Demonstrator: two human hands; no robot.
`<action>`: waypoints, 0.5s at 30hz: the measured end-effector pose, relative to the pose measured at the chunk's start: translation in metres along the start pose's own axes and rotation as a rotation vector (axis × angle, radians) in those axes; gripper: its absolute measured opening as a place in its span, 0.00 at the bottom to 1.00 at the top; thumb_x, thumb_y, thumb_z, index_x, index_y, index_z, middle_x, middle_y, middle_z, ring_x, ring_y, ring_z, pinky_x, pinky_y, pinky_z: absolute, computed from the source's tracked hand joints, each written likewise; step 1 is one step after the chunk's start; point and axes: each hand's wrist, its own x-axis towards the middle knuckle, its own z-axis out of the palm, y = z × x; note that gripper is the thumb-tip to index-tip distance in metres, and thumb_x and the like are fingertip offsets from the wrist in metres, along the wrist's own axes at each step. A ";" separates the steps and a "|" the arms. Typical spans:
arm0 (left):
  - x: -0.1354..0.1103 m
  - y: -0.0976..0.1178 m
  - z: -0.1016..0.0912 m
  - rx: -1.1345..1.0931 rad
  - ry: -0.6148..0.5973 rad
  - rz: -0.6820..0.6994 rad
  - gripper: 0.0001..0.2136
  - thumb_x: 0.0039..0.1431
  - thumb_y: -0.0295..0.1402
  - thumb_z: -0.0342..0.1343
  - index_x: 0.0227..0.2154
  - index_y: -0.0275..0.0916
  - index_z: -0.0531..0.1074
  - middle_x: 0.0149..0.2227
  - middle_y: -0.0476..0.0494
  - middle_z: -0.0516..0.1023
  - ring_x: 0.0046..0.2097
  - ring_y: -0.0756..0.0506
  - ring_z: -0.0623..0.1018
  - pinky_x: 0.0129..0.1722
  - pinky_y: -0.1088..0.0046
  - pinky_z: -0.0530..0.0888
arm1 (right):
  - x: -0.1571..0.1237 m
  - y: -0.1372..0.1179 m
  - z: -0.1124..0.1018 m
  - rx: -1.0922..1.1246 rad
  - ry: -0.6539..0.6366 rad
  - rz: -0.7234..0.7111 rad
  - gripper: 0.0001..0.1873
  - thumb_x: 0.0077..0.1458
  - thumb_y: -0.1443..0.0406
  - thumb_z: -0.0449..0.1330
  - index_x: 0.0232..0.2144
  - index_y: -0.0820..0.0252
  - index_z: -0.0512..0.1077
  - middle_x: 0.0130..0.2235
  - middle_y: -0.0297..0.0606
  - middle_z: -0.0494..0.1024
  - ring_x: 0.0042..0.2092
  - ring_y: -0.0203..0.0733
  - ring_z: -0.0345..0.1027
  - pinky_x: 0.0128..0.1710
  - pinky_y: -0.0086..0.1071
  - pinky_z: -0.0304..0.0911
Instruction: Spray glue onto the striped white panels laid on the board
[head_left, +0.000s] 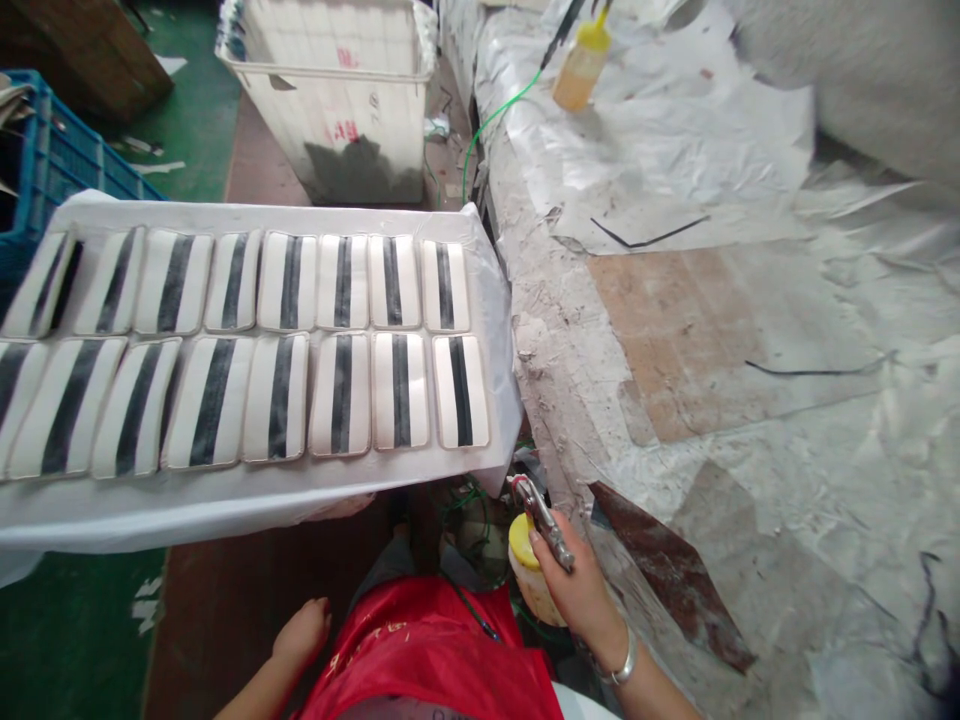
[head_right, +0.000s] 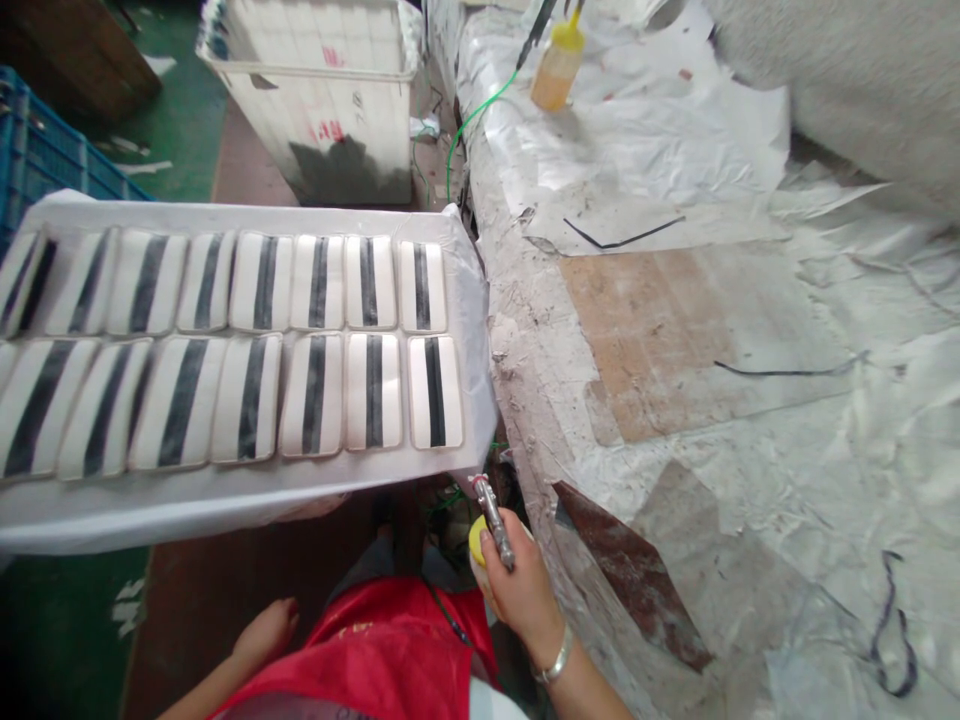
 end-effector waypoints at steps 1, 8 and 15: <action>0.000 0.000 0.000 0.004 0.000 -0.001 0.16 0.63 0.30 0.41 0.48 0.34 0.70 0.51 0.35 0.74 0.51 0.45 0.75 0.47 0.75 0.68 | -0.002 0.002 0.001 0.001 -0.001 0.003 0.16 0.63 0.58 0.50 0.48 0.61 0.67 0.44 0.42 0.77 0.45 0.46 0.71 0.39 0.33 0.65; -0.001 0.000 -0.003 0.021 0.012 0.015 0.14 0.63 0.29 0.40 0.44 0.34 0.70 0.48 0.34 0.75 0.50 0.44 0.76 0.45 0.74 0.68 | -0.015 0.011 0.004 -0.010 -0.025 0.026 0.16 0.63 0.58 0.50 0.48 0.60 0.67 0.42 0.40 0.77 0.43 0.45 0.71 0.42 0.35 0.64; -0.001 0.001 -0.004 0.011 0.033 0.026 0.14 0.63 0.29 0.40 0.42 0.34 0.70 0.45 0.34 0.74 0.48 0.43 0.77 0.44 0.72 0.68 | -0.024 0.013 0.008 -0.008 -0.029 0.011 0.17 0.62 0.58 0.50 0.47 0.61 0.68 0.41 0.41 0.77 0.42 0.45 0.71 0.43 0.35 0.65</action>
